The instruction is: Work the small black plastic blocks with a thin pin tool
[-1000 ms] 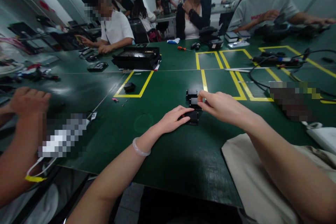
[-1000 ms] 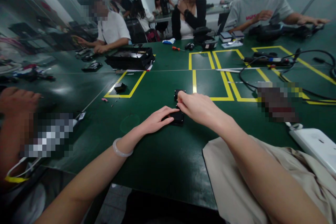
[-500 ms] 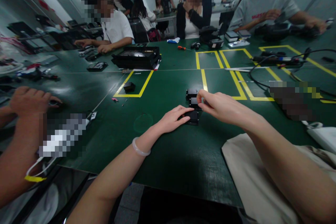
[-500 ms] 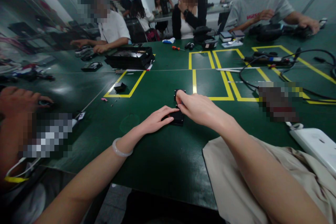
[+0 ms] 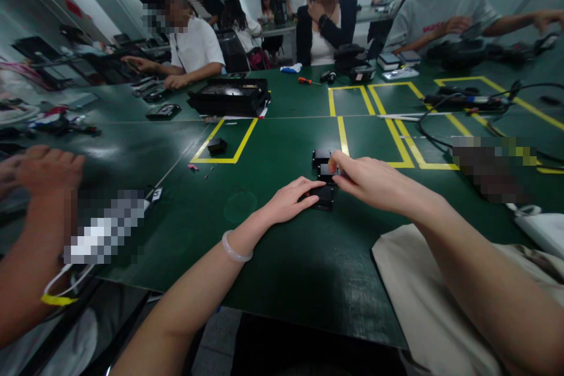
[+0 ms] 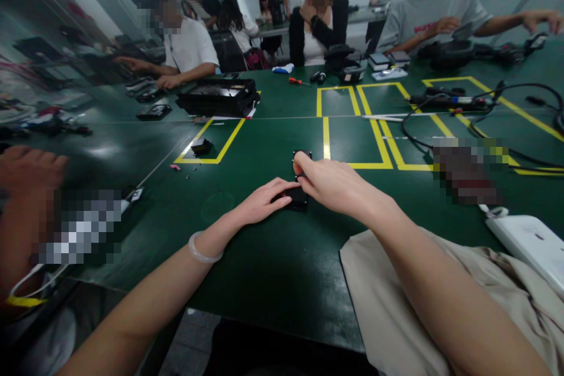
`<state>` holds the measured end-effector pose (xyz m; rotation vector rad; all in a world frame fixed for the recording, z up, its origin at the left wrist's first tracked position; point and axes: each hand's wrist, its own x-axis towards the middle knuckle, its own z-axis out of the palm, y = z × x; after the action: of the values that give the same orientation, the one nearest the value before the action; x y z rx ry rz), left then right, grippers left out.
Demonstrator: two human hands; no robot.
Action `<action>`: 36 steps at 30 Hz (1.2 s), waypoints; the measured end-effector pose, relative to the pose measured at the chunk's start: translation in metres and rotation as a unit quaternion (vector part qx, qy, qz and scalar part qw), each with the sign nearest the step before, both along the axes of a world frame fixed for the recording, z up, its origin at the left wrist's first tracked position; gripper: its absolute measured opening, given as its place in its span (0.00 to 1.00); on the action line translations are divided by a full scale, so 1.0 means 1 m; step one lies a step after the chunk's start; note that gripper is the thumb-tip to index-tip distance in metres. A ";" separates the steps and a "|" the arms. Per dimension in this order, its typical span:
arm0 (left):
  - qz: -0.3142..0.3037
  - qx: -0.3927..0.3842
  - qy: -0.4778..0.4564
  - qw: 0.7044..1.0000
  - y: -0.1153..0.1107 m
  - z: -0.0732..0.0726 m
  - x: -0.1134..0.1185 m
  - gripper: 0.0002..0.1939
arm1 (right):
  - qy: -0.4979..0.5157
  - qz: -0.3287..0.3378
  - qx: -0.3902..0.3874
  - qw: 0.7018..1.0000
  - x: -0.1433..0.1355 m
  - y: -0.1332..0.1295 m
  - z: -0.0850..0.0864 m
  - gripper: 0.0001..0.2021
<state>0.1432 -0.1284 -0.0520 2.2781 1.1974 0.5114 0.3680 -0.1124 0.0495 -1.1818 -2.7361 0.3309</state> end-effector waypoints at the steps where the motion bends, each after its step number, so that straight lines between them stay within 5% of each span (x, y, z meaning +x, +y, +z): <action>1: 0.001 0.002 -0.001 1.000 0.000 0.000 0.000 0.22 | 0.000 -0.002 0.003 1.000 0.000 0.000 0.000 0.09; 7: 0.001 -0.001 -0.004 1.000 -0.001 0.001 0.001 0.22 | -0.037 -0.045 0.035 0.998 -0.002 0.002 -0.001 0.10; 36: -0.001 -0.001 -0.007 1.000 0.000 0.000 0.000 0.22 | 0.013 -0.003 -0.002 1.000 0.000 0.002 -0.002 0.11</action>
<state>0.1432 -0.1286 -0.0518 2.2717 1.1875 0.5233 0.3678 -0.1106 0.0476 -1.1782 -2.7113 0.3475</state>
